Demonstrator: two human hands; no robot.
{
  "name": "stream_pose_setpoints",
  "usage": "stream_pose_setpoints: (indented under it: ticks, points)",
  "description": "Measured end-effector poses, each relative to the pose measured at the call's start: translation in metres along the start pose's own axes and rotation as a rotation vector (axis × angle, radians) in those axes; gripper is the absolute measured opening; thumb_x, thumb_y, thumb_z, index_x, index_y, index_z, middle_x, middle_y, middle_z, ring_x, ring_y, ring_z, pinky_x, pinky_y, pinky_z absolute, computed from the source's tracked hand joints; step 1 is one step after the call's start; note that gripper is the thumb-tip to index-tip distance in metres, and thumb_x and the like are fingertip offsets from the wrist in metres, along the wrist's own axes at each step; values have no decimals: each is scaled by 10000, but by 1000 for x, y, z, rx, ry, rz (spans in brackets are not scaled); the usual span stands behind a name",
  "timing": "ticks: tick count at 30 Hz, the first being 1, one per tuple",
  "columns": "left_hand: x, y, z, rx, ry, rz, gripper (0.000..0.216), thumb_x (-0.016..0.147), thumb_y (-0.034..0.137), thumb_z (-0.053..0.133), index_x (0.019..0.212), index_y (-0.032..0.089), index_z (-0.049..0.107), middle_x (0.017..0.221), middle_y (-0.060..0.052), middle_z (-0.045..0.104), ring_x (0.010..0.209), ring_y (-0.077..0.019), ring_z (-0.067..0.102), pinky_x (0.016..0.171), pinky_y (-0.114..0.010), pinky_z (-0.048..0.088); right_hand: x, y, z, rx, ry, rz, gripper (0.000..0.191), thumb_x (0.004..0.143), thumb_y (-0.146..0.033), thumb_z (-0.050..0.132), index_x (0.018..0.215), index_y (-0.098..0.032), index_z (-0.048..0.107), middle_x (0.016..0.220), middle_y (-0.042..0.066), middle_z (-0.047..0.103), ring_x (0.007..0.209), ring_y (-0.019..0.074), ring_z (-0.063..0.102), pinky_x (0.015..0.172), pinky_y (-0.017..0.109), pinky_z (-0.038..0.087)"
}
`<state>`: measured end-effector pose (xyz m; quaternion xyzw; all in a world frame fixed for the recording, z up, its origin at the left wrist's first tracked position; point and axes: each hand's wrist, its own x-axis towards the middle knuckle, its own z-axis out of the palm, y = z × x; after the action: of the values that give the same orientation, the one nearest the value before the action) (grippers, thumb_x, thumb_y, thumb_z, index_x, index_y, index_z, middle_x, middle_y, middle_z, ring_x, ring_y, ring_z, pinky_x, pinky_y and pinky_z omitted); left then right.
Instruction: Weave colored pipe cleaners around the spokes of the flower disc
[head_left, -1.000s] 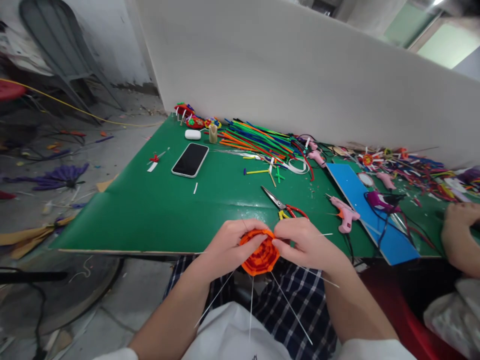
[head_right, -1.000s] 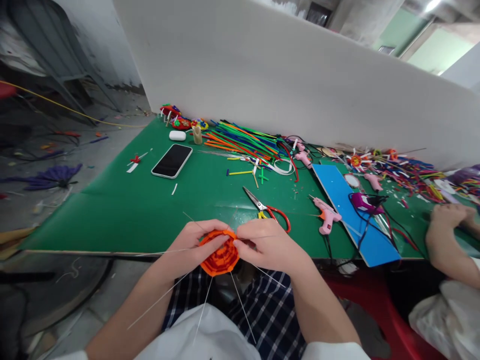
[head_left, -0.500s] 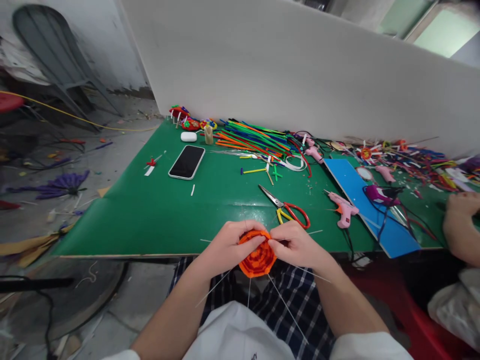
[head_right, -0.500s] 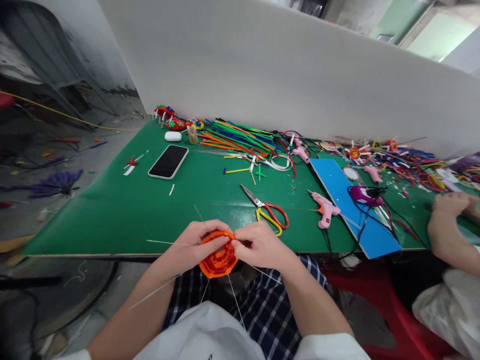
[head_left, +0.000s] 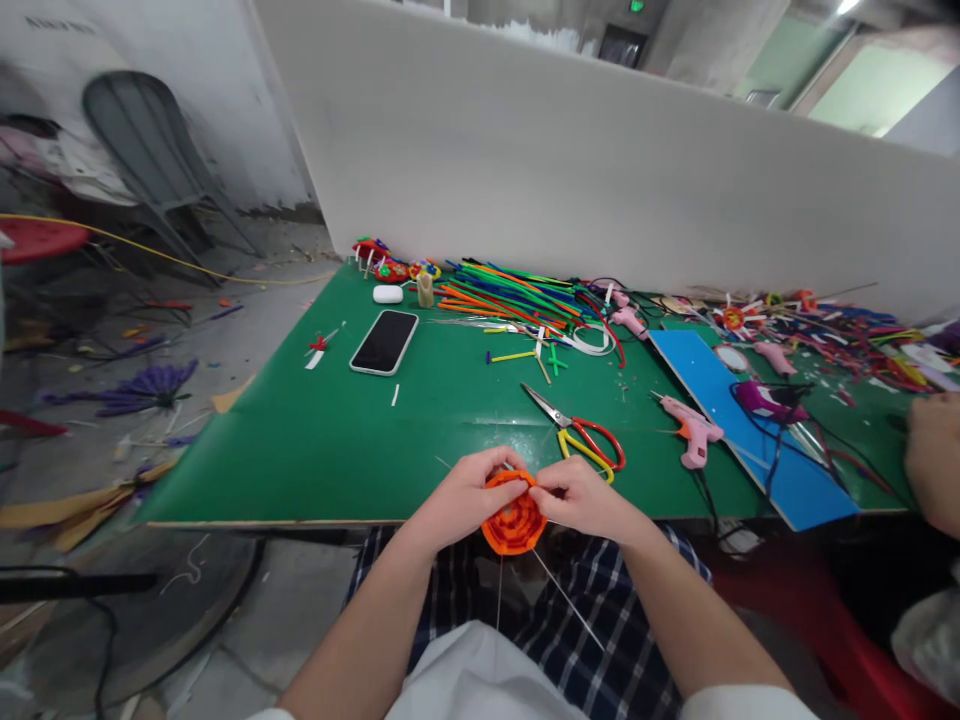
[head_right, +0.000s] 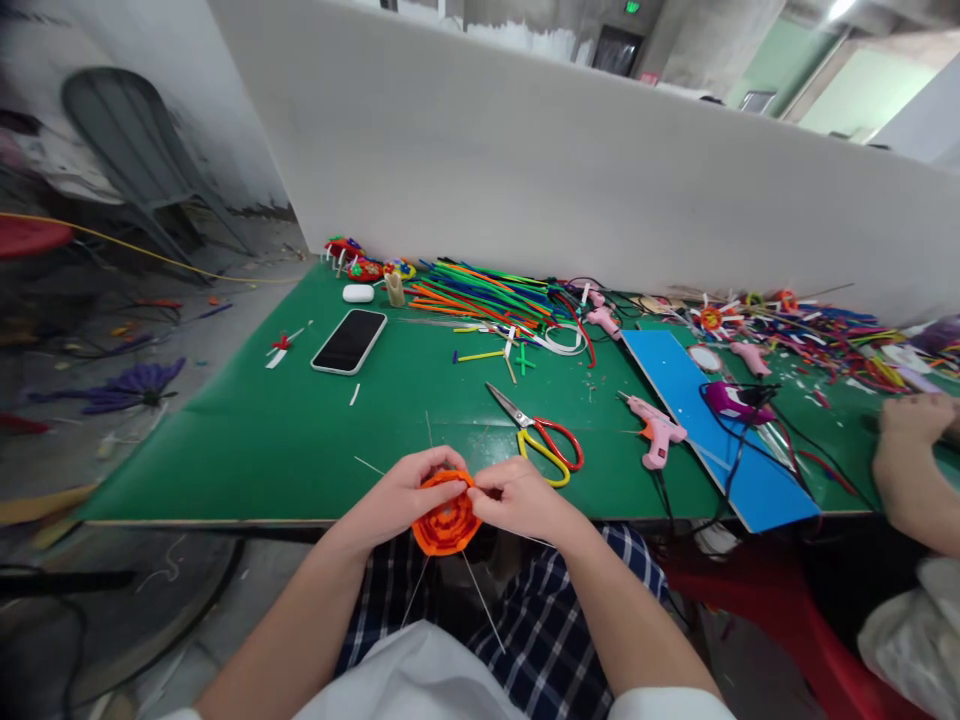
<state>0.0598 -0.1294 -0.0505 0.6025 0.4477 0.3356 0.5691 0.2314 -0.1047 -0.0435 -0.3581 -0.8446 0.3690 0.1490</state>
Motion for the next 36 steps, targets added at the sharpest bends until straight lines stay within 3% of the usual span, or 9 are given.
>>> stream_pose_setpoints:
  ticks: [6,11,14,17,22,27,34,36]
  points:
    - [1,3,-9,-55,-45,-19,212,705,317,486,847,162,514,746,-6,558,670,-102,514,586,-201,406,3,4,0,86,-24,61,240,710,-177,372,489,-157,283,487,-48,233,455,47,243,425,189,195]
    - [-10,-4,-37,-110,32,-124,303,732,362,437,967,175,472,780,-27,579,608,-99,538,509,-198,405,3,5,-4,40,215,83,289,710,-184,386,468,-164,228,477,-47,208,447,53,223,435,208,186]
    - [-17,-9,-43,-61,-105,-153,252,741,347,407,808,140,534,773,-47,604,620,-106,557,533,-204,412,4,7,-1,-12,275,76,298,717,-188,387,469,-165,222,472,-47,206,446,56,226,438,213,181]
    - [-17,-12,-33,14,-192,-159,289,727,366,427,652,118,556,650,-43,603,592,-109,551,534,-201,402,5,7,7,-61,267,46,304,740,-203,373,474,-163,233,473,-46,218,445,56,238,442,213,179]
    - [-8,-18,-15,25,-23,-182,447,729,453,392,430,126,449,398,7,458,406,-76,453,453,-194,352,5,6,10,-78,253,-16,317,756,-228,374,472,-161,250,476,-49,213,442,55,228,445,209,185]
    - [-5,-20,-13,8,-35,-181,445,721,446,413,419,121,455,380,9,447,381,-65,430,425,-183,331,5,7,4,-111,170,-18,310,764,-248,375,478,-157,297,479,-49,228,450,56,224,446,206,181]
    - [3,-29,-13,-97,134,-376,381,689,441,452,521,106,517,373,19,443,346,-67,418,372,-177,334,11,11,19,-189,190,-64,282,760,-212,377,488,-151,332,481,-44,283,454,53,252,477,207,192]
    - [5,-28,-14,-112,155,-375,378,684,446,461,528,106,519,370,25,439,345,-67,417,379,-179,343,12,14,22,-179,230,-65,286,764,-218,375,489,-152,334,482,-43,287,454,54,261,479,207,197]
